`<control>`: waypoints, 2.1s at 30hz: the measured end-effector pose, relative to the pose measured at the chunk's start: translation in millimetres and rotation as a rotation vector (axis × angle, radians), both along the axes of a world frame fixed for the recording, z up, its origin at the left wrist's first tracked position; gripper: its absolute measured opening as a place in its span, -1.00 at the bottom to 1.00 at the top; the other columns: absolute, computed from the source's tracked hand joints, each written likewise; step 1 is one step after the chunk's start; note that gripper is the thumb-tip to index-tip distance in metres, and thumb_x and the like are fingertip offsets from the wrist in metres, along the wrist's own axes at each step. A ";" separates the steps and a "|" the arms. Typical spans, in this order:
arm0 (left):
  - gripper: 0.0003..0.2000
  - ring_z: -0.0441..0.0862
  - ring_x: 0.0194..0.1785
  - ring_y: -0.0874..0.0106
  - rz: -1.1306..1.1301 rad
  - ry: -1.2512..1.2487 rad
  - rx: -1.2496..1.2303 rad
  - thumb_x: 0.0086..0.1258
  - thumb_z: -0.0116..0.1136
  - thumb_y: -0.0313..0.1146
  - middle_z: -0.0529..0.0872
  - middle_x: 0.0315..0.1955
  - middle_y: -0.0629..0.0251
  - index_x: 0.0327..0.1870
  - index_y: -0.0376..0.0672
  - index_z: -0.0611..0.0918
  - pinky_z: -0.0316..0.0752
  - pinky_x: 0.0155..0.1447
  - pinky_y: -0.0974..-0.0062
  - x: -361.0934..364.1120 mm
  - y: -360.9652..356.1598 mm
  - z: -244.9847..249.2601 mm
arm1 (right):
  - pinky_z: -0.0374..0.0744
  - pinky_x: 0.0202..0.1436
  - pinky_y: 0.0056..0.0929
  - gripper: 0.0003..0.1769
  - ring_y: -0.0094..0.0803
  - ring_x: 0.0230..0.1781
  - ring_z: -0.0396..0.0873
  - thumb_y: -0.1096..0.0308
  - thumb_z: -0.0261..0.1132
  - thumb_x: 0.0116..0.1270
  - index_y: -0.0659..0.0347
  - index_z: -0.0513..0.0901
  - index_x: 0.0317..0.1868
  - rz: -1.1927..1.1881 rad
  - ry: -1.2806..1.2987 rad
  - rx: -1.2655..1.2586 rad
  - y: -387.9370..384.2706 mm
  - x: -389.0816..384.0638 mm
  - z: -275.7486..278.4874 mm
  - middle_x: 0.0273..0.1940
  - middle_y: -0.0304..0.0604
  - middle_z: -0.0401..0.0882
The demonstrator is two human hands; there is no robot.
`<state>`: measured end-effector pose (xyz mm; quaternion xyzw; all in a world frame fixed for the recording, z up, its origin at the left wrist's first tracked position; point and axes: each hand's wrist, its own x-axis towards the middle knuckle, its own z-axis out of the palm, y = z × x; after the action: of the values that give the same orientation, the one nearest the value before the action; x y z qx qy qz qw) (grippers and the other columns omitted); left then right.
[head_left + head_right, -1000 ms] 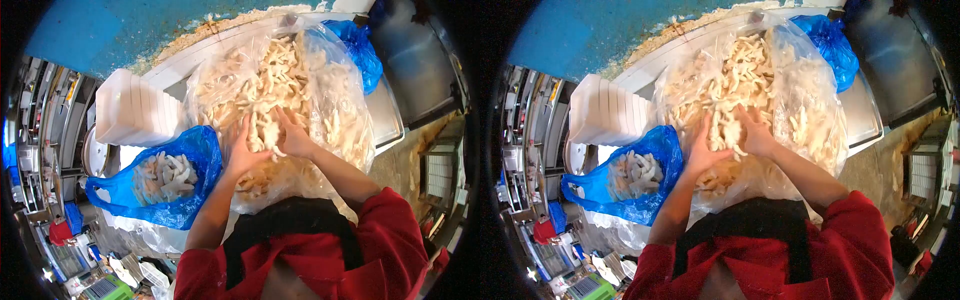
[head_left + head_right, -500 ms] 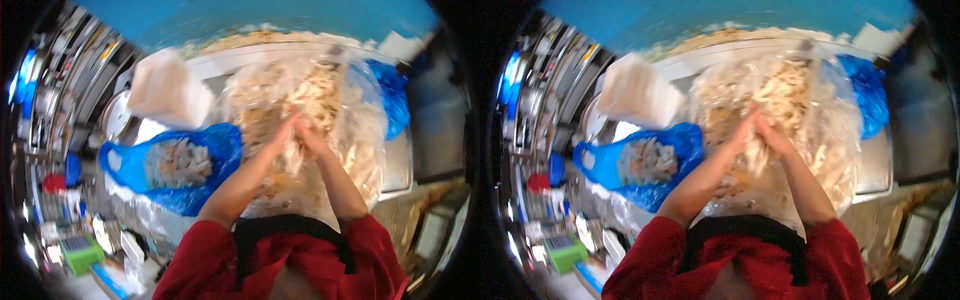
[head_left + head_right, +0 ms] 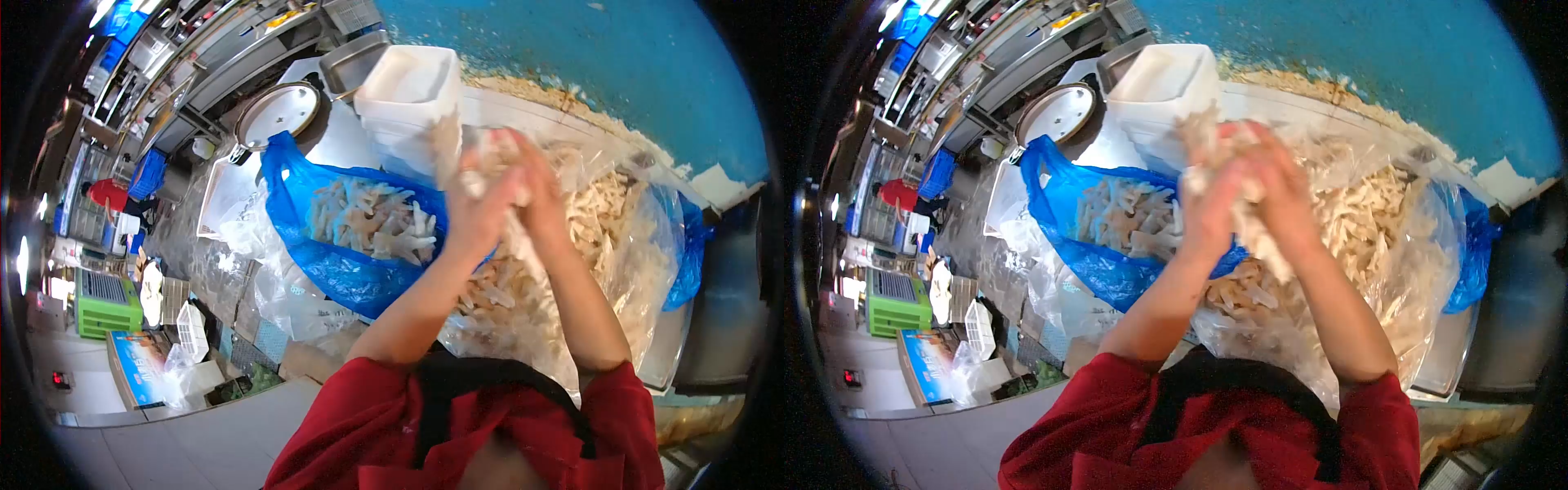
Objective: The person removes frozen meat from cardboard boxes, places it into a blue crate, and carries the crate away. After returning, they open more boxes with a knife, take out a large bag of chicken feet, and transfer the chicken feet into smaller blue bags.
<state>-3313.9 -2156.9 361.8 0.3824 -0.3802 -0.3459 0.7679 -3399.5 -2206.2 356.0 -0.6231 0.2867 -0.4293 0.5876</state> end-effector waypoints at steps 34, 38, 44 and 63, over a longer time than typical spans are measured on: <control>0.10 0.15 0.31 -0.03 -0.291 -1.270 0.872 -0.32 0.53 -0.40 0.13 0.25 -0.18 0.37 -0.07 0.07 0.17 0.33 0.23 -39.0 -44.2 -140.8 | 0.38 0.17 -0.29 0.02 -0.05 0.15 0.34 -0.09 0.53 -0.36 0.36 0.41 0.11 0.256 1.370 -0.121 -133.4 -154.9 -152.5 0.04 0.06 0.42; 0.11 0.27 0.26 0.14 -0.383 -1.097 0.585 -0.33 0.53 -0.45 0.24 0.23 -0.01 0.38 -0.06 0.07 0.27 0.25 0.31 -39.7 -63.7 -166.7 | 0.34 0.21 -0.22 0.03 -0.02 0.22 0.28 -0.05 0.55 -0.39 0.33 0.41 0.13 0.315 1.314 0.010 -115.4 -149.3 -106.7 0.20 0.21 0.26; -0.06 0.43 0.12 0.35 -0.748 -0.794 0.493 -0.03 0.31 -0.62 0.24 0.28 0.11 0.41 0.02 0.03 0.47 0.02 0.49 -29.6 -80.3 -154.8 | 0.59 -0.22 -0.39 -0.20 -0.26 -0.18 0.56 0.29 0.53 -0.20 0.24 0.42 0.13 0.425 0.465 0.393 -89.2 -148.8 -167.3 -0.01 -0.01 0.50; -0.61 0.52 -0.02 0.45 -0.208 -0.025 0.295 0.25 0.12 -0.43 0.58 -0.07 0.25 0.10 -0.25 0.43 0.41 0.07 0.51 -74.8 -48.6 -94.5 | 0.38 0.07 -0.47 -0.25 -0.35 0.11 0.38 0.06 0.26 0.14 0.21 0.27 0.29 -0.241 0.256 0.399 -24.0 -105.5 -46.8 0.05 -0.15 0.49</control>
<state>-3388.6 -2205.5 267.3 0.4539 -0.3724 -0.4705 0.6587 -3505.0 -2230.3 309.2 -0.5055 0.5097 -0.3489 0.6025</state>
